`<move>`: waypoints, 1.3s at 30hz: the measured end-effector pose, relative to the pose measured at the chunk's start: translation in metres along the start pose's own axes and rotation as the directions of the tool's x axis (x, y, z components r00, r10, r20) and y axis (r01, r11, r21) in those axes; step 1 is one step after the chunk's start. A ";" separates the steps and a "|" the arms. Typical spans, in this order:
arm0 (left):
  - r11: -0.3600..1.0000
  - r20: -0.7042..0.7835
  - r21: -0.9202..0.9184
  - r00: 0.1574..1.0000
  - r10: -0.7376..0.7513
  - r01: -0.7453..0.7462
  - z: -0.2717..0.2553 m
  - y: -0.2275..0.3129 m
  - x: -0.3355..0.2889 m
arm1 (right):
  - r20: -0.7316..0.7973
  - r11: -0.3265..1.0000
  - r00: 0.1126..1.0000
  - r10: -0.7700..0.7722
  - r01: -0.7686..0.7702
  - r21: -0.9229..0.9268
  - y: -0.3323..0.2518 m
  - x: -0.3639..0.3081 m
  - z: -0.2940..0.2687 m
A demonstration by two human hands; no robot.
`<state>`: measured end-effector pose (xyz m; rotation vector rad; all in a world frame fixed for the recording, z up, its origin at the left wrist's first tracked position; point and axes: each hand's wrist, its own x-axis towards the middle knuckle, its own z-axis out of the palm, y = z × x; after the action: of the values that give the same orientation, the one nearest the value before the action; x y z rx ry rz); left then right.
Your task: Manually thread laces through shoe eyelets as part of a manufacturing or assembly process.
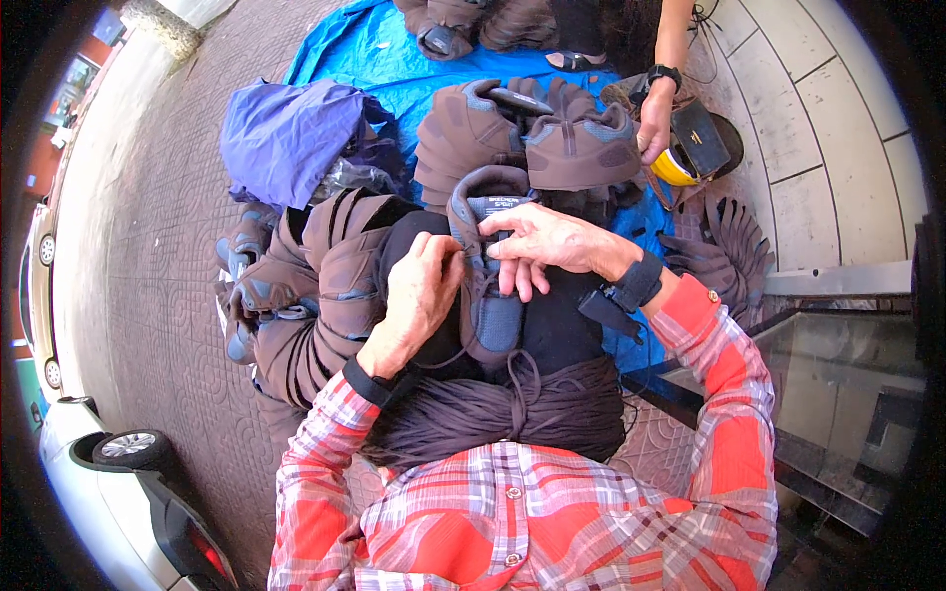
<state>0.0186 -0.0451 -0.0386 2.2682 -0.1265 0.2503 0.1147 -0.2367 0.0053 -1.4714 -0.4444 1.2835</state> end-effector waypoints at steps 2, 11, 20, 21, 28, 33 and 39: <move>0.999 -0.006 0.029 1.000 0.017 -0.017 0.000 -0.001 0.001 | -0.002 1.000 1.000 0.001 -0.001 0.008 0.001 0.001 0.001; 0.901 0.102 0.429 0.994 0.025 -0.067 0.005 0.016 0.010 | 0.010 0.998 1.000 -0.028 0.029 -0.063 -0.001 0.000 0.002; 0.904 0.307 -0.177 0.895 -0.324 0.389 0.002 -0.015 0.012 | 0.051 0.916 0.996 0.066 -0.040 -0.400 -0.019 0.025 -0.020; 0.905 0.306 -0.179 0.896 -0.322 0.386 0.001 -0.012 0.013 | 0.047 0.890 0.997 0.056 -0.029 -0.454 -0.021 0.026 -0.019; 0.940 0.274 -0.151 0.927 -0.258 0.306 0.002 0.002 0.016 | 0.012 0.939 0.992 0.126 -0.115 -0.323 -0.022 0.022 -0.018; 0.962 0.241 -0.060 0.939 -0.245 0.266 0.007 0.007 0.012 | -0.050 0.892 0.999 0.021 -0.042 -0.450 -0.016 0.021 -0.010; 0.872 0.209 0.403 0.955 0.209 -0.279 -0.006 0.045 -0.007 | -0.231 0.214 0.647 -0.726 -0.106 -0.971 -0.009 -0.003 0.000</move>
<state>0.0033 -0.0701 -0.0032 2.7135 -0.4895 0.2477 0.1163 -0.2361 0.0144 -2.5028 -1.0982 -0.2117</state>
